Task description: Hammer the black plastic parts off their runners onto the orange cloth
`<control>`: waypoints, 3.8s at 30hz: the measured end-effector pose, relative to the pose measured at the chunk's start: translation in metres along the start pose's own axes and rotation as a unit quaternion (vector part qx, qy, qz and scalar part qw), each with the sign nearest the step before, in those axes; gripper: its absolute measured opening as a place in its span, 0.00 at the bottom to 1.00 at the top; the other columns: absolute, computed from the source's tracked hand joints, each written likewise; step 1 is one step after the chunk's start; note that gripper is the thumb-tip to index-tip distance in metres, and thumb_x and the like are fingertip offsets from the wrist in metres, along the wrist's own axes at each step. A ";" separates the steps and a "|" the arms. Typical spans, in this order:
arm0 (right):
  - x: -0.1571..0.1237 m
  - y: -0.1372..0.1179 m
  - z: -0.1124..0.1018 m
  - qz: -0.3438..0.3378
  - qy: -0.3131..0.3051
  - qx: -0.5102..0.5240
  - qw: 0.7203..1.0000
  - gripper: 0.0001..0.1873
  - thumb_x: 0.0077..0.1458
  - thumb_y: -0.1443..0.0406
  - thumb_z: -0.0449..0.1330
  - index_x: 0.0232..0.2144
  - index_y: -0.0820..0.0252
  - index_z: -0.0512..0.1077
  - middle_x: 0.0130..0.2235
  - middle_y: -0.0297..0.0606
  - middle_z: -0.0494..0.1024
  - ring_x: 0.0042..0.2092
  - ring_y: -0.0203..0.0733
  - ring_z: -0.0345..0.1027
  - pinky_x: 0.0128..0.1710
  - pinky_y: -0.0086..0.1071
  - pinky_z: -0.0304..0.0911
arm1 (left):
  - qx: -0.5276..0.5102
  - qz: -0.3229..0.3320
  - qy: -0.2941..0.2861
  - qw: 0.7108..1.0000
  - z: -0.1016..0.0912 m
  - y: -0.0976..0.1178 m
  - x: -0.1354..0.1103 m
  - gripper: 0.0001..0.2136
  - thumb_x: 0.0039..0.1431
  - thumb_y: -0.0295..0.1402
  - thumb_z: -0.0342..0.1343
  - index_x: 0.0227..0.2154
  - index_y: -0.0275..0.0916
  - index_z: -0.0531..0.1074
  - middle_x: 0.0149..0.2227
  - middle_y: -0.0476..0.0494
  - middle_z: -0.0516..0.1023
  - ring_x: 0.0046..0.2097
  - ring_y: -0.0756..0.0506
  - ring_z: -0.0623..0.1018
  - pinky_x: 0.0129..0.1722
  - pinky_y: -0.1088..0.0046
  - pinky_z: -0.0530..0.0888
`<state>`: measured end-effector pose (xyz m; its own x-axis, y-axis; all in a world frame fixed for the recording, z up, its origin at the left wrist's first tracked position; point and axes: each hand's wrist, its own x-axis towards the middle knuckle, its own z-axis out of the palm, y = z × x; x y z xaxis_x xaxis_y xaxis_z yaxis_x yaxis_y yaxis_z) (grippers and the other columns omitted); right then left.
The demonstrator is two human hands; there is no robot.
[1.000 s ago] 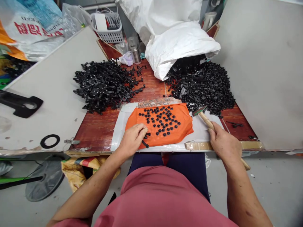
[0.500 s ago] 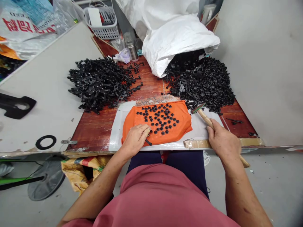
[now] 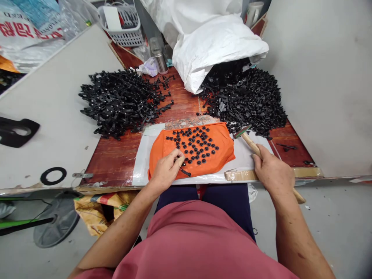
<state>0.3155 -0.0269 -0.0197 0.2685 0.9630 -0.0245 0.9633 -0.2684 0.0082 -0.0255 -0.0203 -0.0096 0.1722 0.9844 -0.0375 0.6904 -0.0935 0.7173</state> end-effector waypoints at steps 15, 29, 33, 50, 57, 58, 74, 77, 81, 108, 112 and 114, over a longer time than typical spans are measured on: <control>-0.002 0.000 0.002 -0.004 0.018 -0.011 1.000 0.28 0.70 0.53 0.48 0.67 0.51 0.65 0.45 0.48 0.84 0.36 0.55 0.78 0.32 0.39 0.64 | 0.084 0.013 0.001 0.996 0.010 0.000 0.003 0.11 0.72 0.37 0.42 0.35 0.43 0.67 0.31 0.50 0.78 0.35 0.45 0.77 0.43 0.65 0.65; 0.000 0.002 0.002 -0.005 0.005 -0.013 1.000 0.28 0.70 0.52 0.47 0.67 0.50 0.65 0.45 0.48 0.84 0.36 0.54 0.78 0.32 0.39 0.64 | 0.083 0.005 -0.003 0.997 0.005 0.005 0.009 0.10 0.68 0.36 0.49 0.32 0.42 0.72 0.30 0.49 0.80 0.33 0.46 0.77 0.34 0.71 0.65; 0.000 0.002 0.001 -0.008 0.006 -0.012 1.000 0.28 0.70 0.53 0.48 0.67 0.51 0.65 0.44 0.48 0.84 0.36 0.53 0.78 0.32 0.38 0.64 | 0.012 -0.013 0.015 1.000 0.005 0.001 0.008 0.10 0.66 0.37 0.49 0.31 0.41 0.71 0.27 0.52 0.76 0.31 0.48 0.74 0.34 0.72 0.66; 0.000 0.000 0.000 -0.001 0.008 -0.008 1.000 0.28 0.70 0.52 0.48 0.67 0.52 0.66 0.43 0.49 0.84 0.37 0.56 0.79 0.33 0.40 0.64 | 0.068 0.019 0.020 0.997 0.011 0.002 0.003 0.09 0.68 0.34 0.49 0.33 0.42 0.72 0.32 0.48 0.81 0.35 0.45 0.78 0.40 0.69 0.69; -0.009 0.008 -0.003 -0.004 0.046 0.055 0.997 0.27 0.70 0.51 0.49 0.67 0.44 0.67 0.45 0.44 0.85 0.38 0.54 0.79 0.32 0.38 0.62 | 0.153 0.036 0.005 0.988 0.011 0.002 0.003 0.10 0.70 0.35 0.48 0.35 0.42 0.72 0.35 0.46 0.83 0.38 0.43 0.80 0.40 0.68 0.69; -0.014 0.008 -0.005 -0.008 0.062 0.070 0.996 0.27 0.70 0.51 0.50 0.67 0.43 0.66 0.45 0.43 0.85 0.38 0.54 0.79 0.33 0.37 0.63 | 0.174 0.036 -0.003 0.984 0.010 0.003 0.004 0.10 0.71 0.35 0.47 0.36 0.42 0.72 0.35 0.46 0.83 0.39 0.43 0.81 0.40 0.68 0.69; -0.069 -0.058 -0.021 -0.304 0.143 0.185 0.924 0.24 0.72 0.62 0.53 0.68 0.50 0.66 0.41 0.36 0.84 0.33 0.38 0.77 0.32 0.30 0.64 | 0.360 -0.010 -0.053 0.931 0.009 0.020 0.005 0.14 0.75 0.37 0.39 0.42 0.39 0.69 0.35 0.39 0.83 0.38 0.39 0.82 0.40 0.65 0.68; -0.071 -0.065 -0.016 -0.321 0.130 0.121 0.930 0.23 0.72 0.63 0.51 0.67 0.51 0.68 0.33 0.33 0.80 0.26 0.36 0.71 0.26 0.33 0.57 | 0.350 -0.008 -0.035 0.936 0.012 0.017 0.005 0.13 0.75 0.36 0.39 0.41 0.39 0.69 0.33 0.40 0.82 0.36 0.40 0.81 0.38 0.66 0.67; -0.074 -0.067 -0.014 -0.309 0.134 0.109 0.935 0.25 0.73 0.63 0.51 0.68 0.53 0.65 0.31 0.33 0.78 0.26 0.36 0.70 0.27 0.33 0.55 | 0.341 -0.008 -0.026 0.940 0.015 0.013 0.005 0.12 0.74 0.35 0.40 0.41 0.39 0.68 0.31 0.40 0.81 0.35 0.41 0.80 0.37 0.66 0.66; -0.052 -0.060 -0.018 -0.318 0.084 0.132 0.935 0.24 0.73 0.61 0.50 0.68 0.49 0.66 0.41 0.37 0.84 0.35 0.39 0.77 0.31 0.30 0.62 | 0.222 0.280 -0.081 0.930 -0.029 -0.027 -0.004 0.13 0.72 0.35 0.49 0.47 0.46 0.80 0.56 0.38 0.70 0.52 0.43 0.76 0.50 0.66 0.75; -0.055 -0.045 -0.014 -0.263 0.072 0.218 0.937 0.25 0.73 0.62 0.51 0.68 0.49 0.65 0.50 0.39 0.83 0.41 0.42 0.80 0.41 0.32 0.71 | 0.173 0.147 -0.018 0.974 -0.043 -0.009 -0.009 0.13 0.71 0.37 0.47 0.42 0.38 0.76 0.50 0.38 0.71 0.50 0.43 0.76 0.50 0.66 0.76; -0.057 -0.040 -0.009 -0.254 0.070 0.224 0.938 0.25 0.72 0.62 0.52 0.68 0.50 0.65 0.51 0.40 0.83 0.43 0.43 0.81 0.43 0.34 0.73 | 0.162 0.121 -0.015 0.979 -0.046 -0.003 -0.006 0.15 0.72 0.36 0.44 0.37 0.37 0.75 0.49 0.37 0.71 0.54 0.40 0.74 0.55 0.62 0.74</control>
<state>0.2619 -0.0706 -0.0100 -0.1976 0.9552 0.2202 0.8791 0.2721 -0.3914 -0.0614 -0.0192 0.0206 0.3747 0.9234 0.0831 0.8127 -0.3702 0.4501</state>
